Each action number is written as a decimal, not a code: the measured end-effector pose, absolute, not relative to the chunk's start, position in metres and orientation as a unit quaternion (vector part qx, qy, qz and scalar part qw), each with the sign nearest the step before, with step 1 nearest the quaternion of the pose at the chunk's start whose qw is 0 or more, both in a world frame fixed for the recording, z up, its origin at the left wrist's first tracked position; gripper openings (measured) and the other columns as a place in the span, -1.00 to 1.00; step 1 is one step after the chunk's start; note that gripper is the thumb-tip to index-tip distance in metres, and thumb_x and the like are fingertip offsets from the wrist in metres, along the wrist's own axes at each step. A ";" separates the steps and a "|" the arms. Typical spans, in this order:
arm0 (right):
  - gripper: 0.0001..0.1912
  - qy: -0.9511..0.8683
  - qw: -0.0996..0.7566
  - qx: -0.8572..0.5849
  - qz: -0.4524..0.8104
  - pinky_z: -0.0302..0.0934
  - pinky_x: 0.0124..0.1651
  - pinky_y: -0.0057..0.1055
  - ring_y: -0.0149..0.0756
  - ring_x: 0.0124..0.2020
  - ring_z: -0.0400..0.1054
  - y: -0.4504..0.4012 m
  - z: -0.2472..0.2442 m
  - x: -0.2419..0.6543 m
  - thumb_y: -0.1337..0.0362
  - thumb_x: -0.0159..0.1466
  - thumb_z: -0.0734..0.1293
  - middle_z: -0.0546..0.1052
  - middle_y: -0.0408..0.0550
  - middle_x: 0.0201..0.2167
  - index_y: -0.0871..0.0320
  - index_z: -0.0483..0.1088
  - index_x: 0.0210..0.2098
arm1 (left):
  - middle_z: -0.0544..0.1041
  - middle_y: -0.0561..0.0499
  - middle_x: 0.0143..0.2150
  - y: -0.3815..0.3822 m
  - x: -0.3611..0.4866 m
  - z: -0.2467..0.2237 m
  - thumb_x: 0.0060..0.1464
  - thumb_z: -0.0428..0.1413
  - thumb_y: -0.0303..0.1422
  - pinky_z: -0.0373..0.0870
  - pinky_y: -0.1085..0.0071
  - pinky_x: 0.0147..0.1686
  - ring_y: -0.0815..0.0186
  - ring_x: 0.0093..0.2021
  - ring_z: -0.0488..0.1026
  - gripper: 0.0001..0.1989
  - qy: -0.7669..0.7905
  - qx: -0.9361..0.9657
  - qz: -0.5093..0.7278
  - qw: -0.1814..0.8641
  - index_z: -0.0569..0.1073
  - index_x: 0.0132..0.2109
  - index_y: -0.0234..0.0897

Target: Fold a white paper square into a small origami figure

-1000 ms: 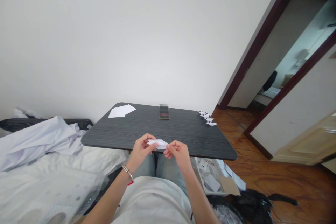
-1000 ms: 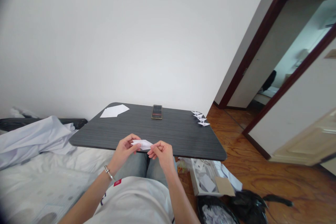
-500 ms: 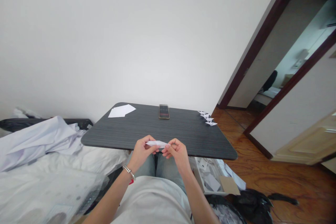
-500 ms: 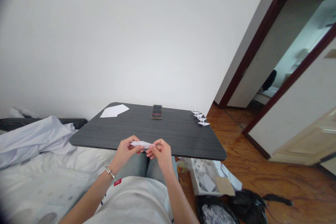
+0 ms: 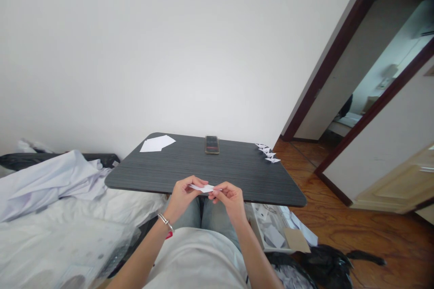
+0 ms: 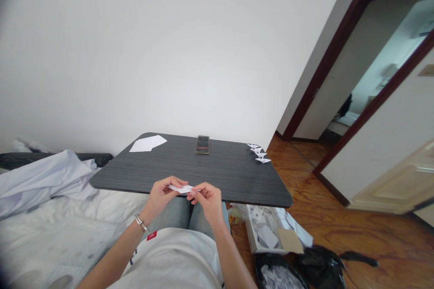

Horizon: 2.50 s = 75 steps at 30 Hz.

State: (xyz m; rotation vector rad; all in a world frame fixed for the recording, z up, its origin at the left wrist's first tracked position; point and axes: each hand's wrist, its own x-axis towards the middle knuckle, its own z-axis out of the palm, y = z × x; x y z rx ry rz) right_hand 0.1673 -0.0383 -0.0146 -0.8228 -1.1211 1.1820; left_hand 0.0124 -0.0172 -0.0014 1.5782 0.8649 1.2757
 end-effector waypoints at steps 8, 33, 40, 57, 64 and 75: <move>-0.89 -0.505 0.639 -0.366 0.450 0.30 -0.53 -0.43 -0.29 -0.54 0.43 -0.036 -0.019 0.172 0.26 -0.01 0.39 0.52 -0.10 -0.62 0.17 0.40 -0.53 | 0.43 -0.12 -0.12 -0.016 0.009 -0.002 -0.20 0.19 -0.44 0.35 0.28 -0.13 0.24 -0.16 0.40 -0.73 0.344 0.630 0.538 0.443 0.42 -0.24 -0.33; -0.97 -0.531 0.654 -0.324 0.429 0.29 -0.51 -0.46 -0.34 -0.50 0.39 -0.038 -0.025 0.163 0.34 0.05 0.35 0.47 -0.13 -0.56 0.16 0.40 -0.49 | 0.57 -0.04 -0.41 -0.020 0.015 -0.004 -0.16 0.17 -0.39 0.43 0.42 -0.33 0.27 -0.39 0.50 -0.90 0.365 0.655 0.520 0.410 0.51 -0.42 -0.35; -0.94 -0.511 0.665 -0.327 0.436 0.23 -0.48 -0.49 -0.42 -0.56 0.32 -0.038 -0.026 0.158 0.37 -0.01 0.39 0.44 -0.17 -0.60 0.17 0.40 -0.52 | 0.56 -0.01 -0.46 -0.022 0.018 -0.005 -0.13 0.16 -0.41 0.41 0.48 -0.38 0.32 -0.43 0.49 -0.92 0.367 0.659 0.536 0.378 0.51 -0.45 -0.34; -0.94 -0.481 0.673 -0.319 0.462 0.19 -0.46 -0.47 -0.41 -0.56 0.31 -0.042 -0.019 0.153 0.37 -0.02 0.39 0.44 -0.16 -0.63 0.19 0.42 -0.57 | 0.54 0.01 -0.49 -0.024 0.019 -0.006 -0.10 0.14 -0.40 0.36 0.50 -0.39 0.35 -0.45 0.45 -0.91 0.372 0.670 0.551 0.330 0.49 -0.49 -0.33; -0.94 -0.483 0.677 -0.318 0.455 0.20 -0.44 -0.47 -0.41 -0.55 0.32 -0.042 -0.020 0.152 0.38 0.00 0.38 0.45 -0.15 -0.62 0.19 0.41 -0.57 | 0.51 0.03 -0.50 -0.028 0.020 -0.003 -0.06 0.10 -0.42 0.34 0.52 -0.40 0.38 -0.46 0.42 -0.89 0.383 0.674 0.548 0.314 0.47 -0.49 -0.33; -0.94 -0.485 0.662 -0.336 0.462 0.22 -0.45 -0.47 -0.41 -0.56 0.34 -0.041 -0.016 0.156 0.36 -0.02 0.39 0.46 -0.16 -0.63 0.18 0.43 -0.59 | 0.50 0.01 -0.47 -0.023 0.021 -0.003 -0.09 0.12 -0.38 0.40 0.49 -0.40 0.36 -0.45 0.43 -0.89 0.359 0.632 0.531 0.434 0.47 -0.46 -0.35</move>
